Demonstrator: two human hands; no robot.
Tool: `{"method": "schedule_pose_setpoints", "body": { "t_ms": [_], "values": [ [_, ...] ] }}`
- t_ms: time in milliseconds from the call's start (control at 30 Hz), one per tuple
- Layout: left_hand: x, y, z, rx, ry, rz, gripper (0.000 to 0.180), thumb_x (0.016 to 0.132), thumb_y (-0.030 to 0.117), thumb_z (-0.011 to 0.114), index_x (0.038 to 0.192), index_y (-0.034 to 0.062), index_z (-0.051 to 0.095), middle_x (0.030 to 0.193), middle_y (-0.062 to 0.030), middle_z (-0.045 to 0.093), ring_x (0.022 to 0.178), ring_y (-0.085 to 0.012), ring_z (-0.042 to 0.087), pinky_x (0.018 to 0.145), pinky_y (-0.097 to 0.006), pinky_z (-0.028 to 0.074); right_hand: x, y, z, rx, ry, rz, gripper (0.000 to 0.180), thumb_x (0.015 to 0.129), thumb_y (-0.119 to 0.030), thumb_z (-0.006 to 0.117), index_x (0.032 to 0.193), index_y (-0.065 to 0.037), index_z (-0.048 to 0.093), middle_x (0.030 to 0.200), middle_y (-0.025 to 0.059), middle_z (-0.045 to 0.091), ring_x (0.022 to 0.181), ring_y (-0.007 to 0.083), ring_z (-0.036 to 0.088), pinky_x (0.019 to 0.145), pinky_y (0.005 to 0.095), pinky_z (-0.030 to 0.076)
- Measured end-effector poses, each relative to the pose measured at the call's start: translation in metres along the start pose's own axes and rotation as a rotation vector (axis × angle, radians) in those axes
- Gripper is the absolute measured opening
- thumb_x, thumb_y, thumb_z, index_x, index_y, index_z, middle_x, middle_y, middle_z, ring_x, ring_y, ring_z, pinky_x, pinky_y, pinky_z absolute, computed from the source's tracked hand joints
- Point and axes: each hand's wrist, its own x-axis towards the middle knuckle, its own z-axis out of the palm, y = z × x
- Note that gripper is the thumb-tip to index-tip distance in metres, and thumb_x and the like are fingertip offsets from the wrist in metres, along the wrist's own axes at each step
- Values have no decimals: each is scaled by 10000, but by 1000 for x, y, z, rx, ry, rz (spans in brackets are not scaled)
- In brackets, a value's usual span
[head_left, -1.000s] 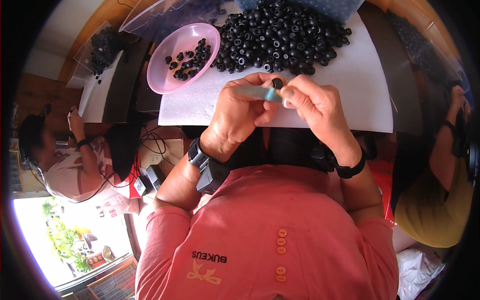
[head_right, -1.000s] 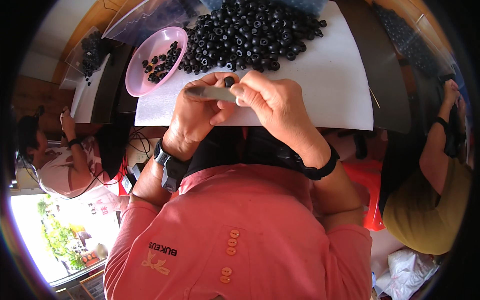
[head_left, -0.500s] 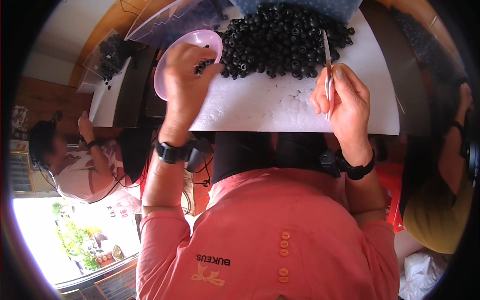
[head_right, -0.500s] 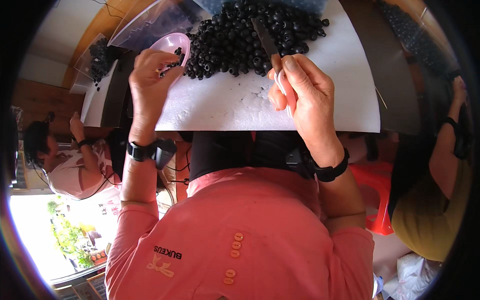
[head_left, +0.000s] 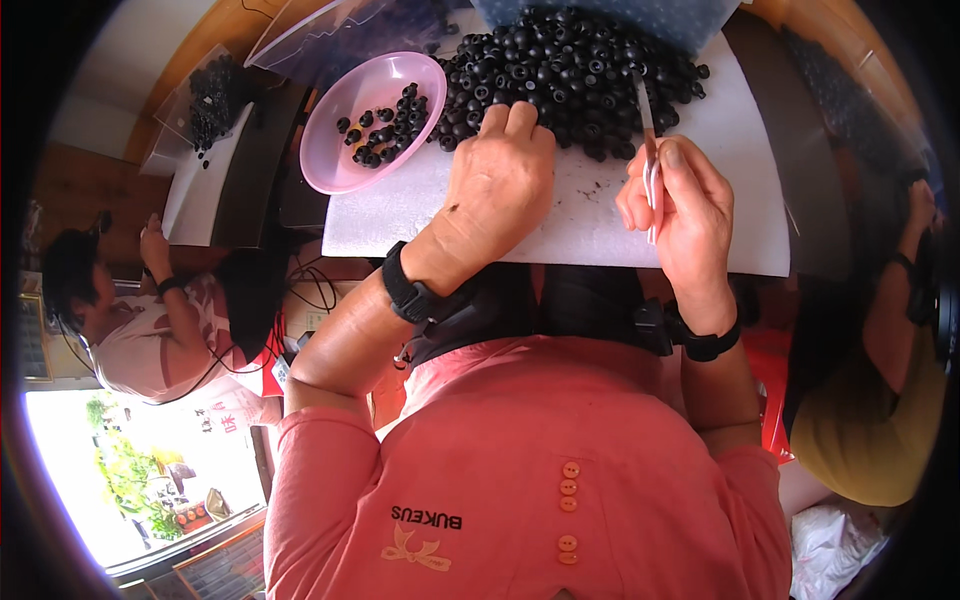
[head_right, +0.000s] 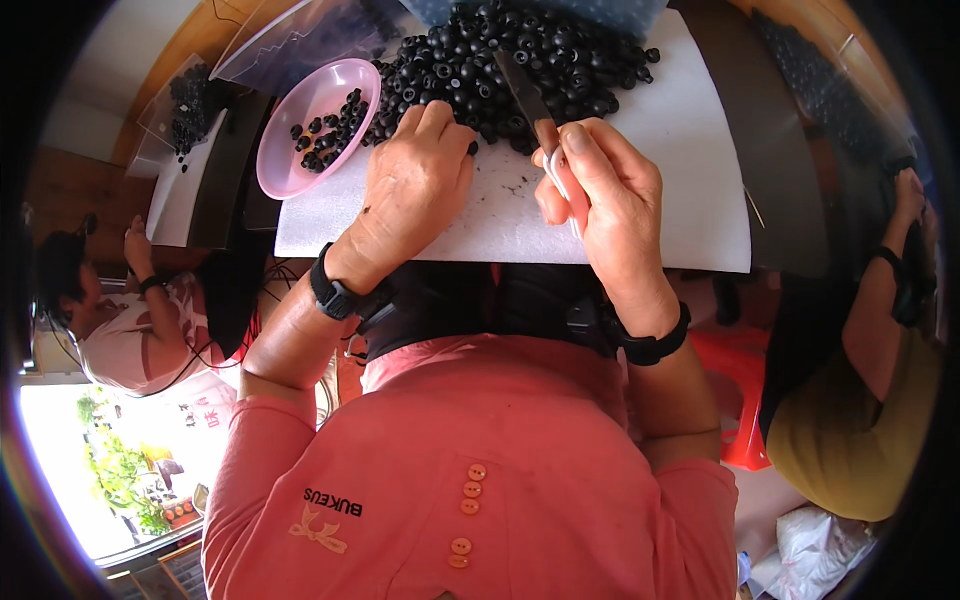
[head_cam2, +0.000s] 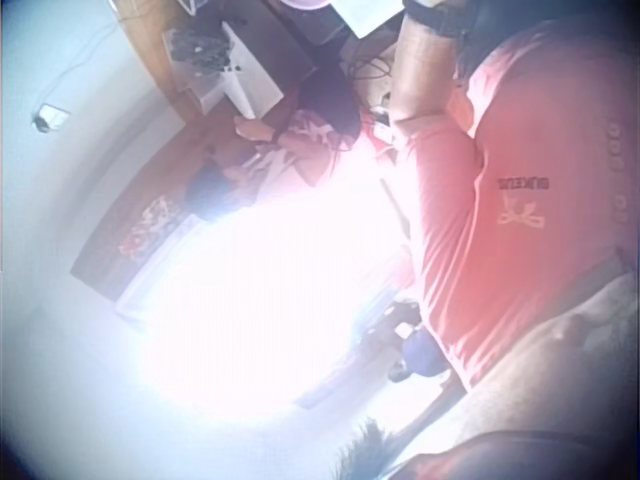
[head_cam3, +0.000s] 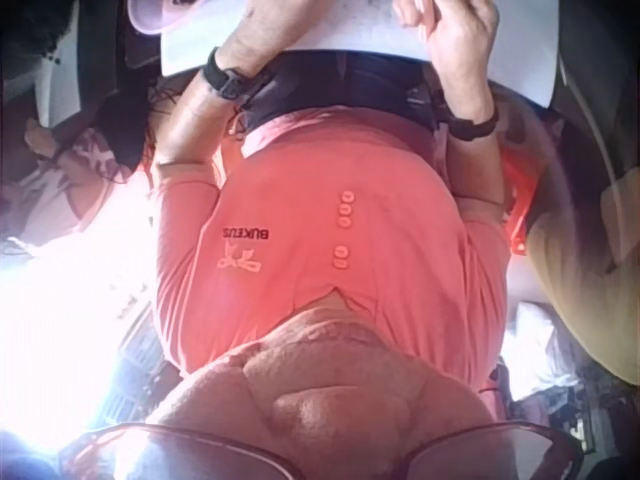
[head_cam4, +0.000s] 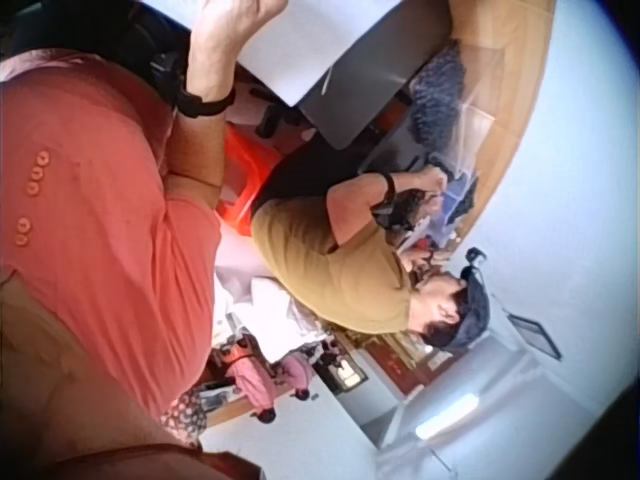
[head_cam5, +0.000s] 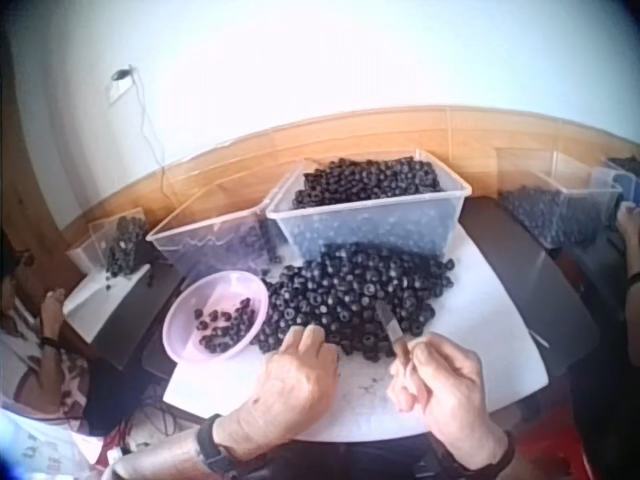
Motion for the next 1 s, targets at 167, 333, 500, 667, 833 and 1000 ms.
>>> {"method": "schedule_pose_setpoints", "body": {
  "t_ms": [167,333,500,667,833,1000],
  "values": [
    [-3,-2,5,-28,-9,-40,149,740,63,722,874,23,672,898,-108,558,870,-300,602,675,-409,543,1,2,0,35,-33,-34,305,1037,-243,567,913,30,616,612,9,489,495,112,477,504,264,391],
    [-10,3,-2,-186,54,-47,152,741,36,738,882,23,684,884,-98,562,861,-298,603,678,-405,532,0,1,3,-15,3,-20,298,1029,-245,582,920,28,631,618,11,501,501,109,487,511,262,402],
    [-22,3,-7,-322,28,-82,187,733,32,754,908,31,690,866,-94,581,855,-300,612,678,-402,522,2,-2,13,-65,67,41,278,1014,-231,608,916,27,642,740,44,597,515,102,493,523,255,414],
    [-27,4,-6,-431,47,-206,204,749,30,748,943,36,686,870,-97,598,839,-308,622,685,-402,518,-1,-4,17,-128,54,49,245,1015,-209,608,943,21,650,802,46,627,572,77,503,546,228,405],
    [-27,4,-3,-244,56,-130,188,796,15,718,980,30,681,892,-102,598,766,-300,617,678,-388,511,1,-6,19,-469,-41,-72,218,1009,-207,615,947,1,644,765,4,599,599,60,475,552,210,384],
    [-27,4,-17,-916,-60,-407,163,921,35,626,1073,6,678,845,-29,614,674,-137,569,574,-265,438,8,-10,21,-599,-42,45,206,1005,-192,610,929,-4,647,733,-5,578,585,55,459,520,212,370]
  ]
}}
